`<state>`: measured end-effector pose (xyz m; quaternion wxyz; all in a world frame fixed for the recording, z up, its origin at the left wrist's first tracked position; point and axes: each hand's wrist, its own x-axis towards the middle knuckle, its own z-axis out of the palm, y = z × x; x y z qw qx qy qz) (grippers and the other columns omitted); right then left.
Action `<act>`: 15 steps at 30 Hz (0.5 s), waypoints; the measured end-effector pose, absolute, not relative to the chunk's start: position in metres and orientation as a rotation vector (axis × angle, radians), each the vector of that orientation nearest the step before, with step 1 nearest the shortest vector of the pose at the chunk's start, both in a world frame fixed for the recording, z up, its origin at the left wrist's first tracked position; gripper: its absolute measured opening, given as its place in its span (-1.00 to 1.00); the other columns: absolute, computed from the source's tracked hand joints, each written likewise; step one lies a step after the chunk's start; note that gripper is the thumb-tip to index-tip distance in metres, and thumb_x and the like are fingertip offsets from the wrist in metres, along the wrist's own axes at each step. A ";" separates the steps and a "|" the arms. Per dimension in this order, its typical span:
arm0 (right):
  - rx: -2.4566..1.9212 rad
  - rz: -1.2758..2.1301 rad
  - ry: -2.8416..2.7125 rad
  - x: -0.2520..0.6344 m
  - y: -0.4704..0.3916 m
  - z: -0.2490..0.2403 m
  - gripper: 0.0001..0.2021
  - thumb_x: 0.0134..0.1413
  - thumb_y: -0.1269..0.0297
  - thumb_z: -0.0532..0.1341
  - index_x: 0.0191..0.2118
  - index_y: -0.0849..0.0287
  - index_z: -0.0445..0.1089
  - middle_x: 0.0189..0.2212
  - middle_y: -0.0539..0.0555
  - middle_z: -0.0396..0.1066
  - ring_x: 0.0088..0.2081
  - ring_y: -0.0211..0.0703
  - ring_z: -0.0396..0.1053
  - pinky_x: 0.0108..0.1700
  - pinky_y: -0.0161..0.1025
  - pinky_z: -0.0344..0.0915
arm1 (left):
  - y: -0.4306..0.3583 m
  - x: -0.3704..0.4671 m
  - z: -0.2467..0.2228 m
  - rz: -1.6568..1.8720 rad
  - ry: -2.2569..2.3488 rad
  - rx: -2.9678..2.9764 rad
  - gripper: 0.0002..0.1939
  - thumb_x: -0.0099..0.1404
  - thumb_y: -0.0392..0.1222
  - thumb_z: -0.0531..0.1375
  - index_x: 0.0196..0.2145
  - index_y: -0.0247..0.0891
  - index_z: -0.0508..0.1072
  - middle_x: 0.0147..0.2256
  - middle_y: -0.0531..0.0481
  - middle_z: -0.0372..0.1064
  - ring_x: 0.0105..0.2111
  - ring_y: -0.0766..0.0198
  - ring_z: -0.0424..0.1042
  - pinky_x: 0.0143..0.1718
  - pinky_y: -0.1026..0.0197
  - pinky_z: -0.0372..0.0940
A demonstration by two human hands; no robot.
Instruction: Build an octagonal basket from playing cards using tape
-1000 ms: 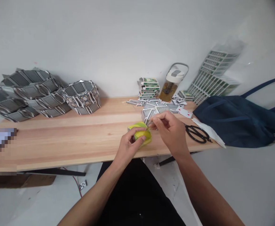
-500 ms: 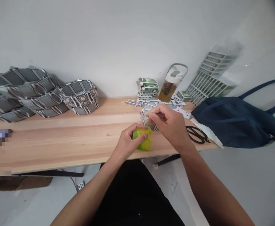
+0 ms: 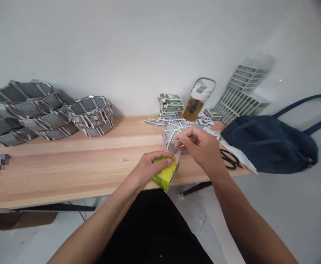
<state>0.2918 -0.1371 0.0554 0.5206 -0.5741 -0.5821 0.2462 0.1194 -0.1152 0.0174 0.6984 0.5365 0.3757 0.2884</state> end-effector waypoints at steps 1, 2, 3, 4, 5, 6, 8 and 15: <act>-1.369 0.594 -1.375 0.295 -0.135 0.056 -0.86 0.10 0.22 0.21 -0.40 0.15 0.39 -0.50 0.01 0.49 -0.42 -0.20 0.49 -0.36 -0.27 0.42 | -0.110 0.120 0.023 0.626 0.855 1.210 -0.75 0.11 -0.06 0.31 -0.27 -0.24 0.56 -0.42 0.03 0.47 -0.52 0.41 0.34 -0.48 0.36 0.20; -1.355 0.590 -1.353 0.299 -0.132 0.058 -0.85 0.09 0.20 0.22 -0.41 0.16 0.40 -0.48 0.02 0.50 -0.41 -0.19 0.50 -0.35 -0.27 0.43 | -0.104 0.121 0.030 0.616 0.881 1.250 -0.75 0.11 -0.04 0.31 -0.32 -0.26 0.57 -0.45 0.02 0.47 -0.54 0.40 0.33 -0.50 0.35 0.19; -1.336 0.578 -1.329 0.303 -0.129 0.061 -0.84 0.08 0.19 0.23 -0.41 0.16 0.40 -0.46 0.04 0.50 -0.40 -0.18 0.50 -0.35 -0.26 0.44 | -0.095 0.122 0.039 0.590 0.905 1.311 -0.74 0.12 -0.02 0.29 -0.34 -0.27 0.57 -0.47 0.01 0.46 -0.55 0.39 0.33 -0.52 0.34 0.18; -1.314 0.557 -1.304 0.306 -0.125 0.066 -0.84 0.07 0.19 0.24 -0.41 0.17 0.40 -0.44 0.05 0.51 -0.39 -0.17 0.50 -0.35 -0.25 0.44 | -0.086 0.125 0.050 0.570 0.920 1.388 -0.75 0.12 -0.01 0.29 -0.38 -0.27 0.57 -0.50 0.01 0.45 -0.57 0.38 0.33 -0.54 0.33 0.18; -1.292 0.522 -1.285 0.310 -0.121 0.071 -0.84 0.07 0.19 0.24 -0.41 0.16 0.41 -0.42 0.05 0.51 -0.38 -0.17 0.50 -0.35 -0.24 0.45 | -0.075 0.128 0.061 0.549 0.922 1.472 -0.76 0.11 -0.02 0.29 -0.41 -0.27 0.57 -0.53 0.01 0.44 -0.58 0.36 0.33 -0.56 0.32 0.18; -1.276 0.477 -1.274 0.314 -0.117 0.077 -0.85 0.07 0.19 0.25 -0.41 0.16 0.41 -0.41 0.06 0.52 -0.38 -0.17 0.50 -0.35 -0.23 0.45 | -0.065 0.132 0.073 0.517 0.914 1.556 -0.79 0.10 -0.05 0.30 -0.42 -0.26 0.58 -0.52 -0.01 0.45 -0.59 0.35 0.34 -0.56 0.31 0.18; -1.264 0.369 -1.266 0.322 -0.107 0.087 -0.87 0.06 0.21 0.25 -0.43 0.14 0.42 -0.39 0.06 0.51 -0.38 -0.17 0.47 -0.36 -0.23 0.43 | -0.046 0.142 0.093 0.474 0.925 1.652 -0.83 0.06 -0.10 0.32 -0.44 -0.25 0.59 -0.54 -0.03 0.45 -0.61 0.32 0.34 -0.58 0.28 0.18; -1.257 0.326 -1.263 0.344 -0.085 0.079 -0.86 0.02 0.21 0.25 -0.42 0.17 0.46 -0.44 0.02 0.48 -0.42 -0.24 0.37 -0.38 -0.27 0.31 | -0.022 0.160 0.097 0.334 0.849 1.511 -0.87 0.05 -0.17 0.35 -0.45 -0.27 0.59 -0.47 -0.10 0.50 -0.56 0.31 0.39 -0.50 0.23 0.28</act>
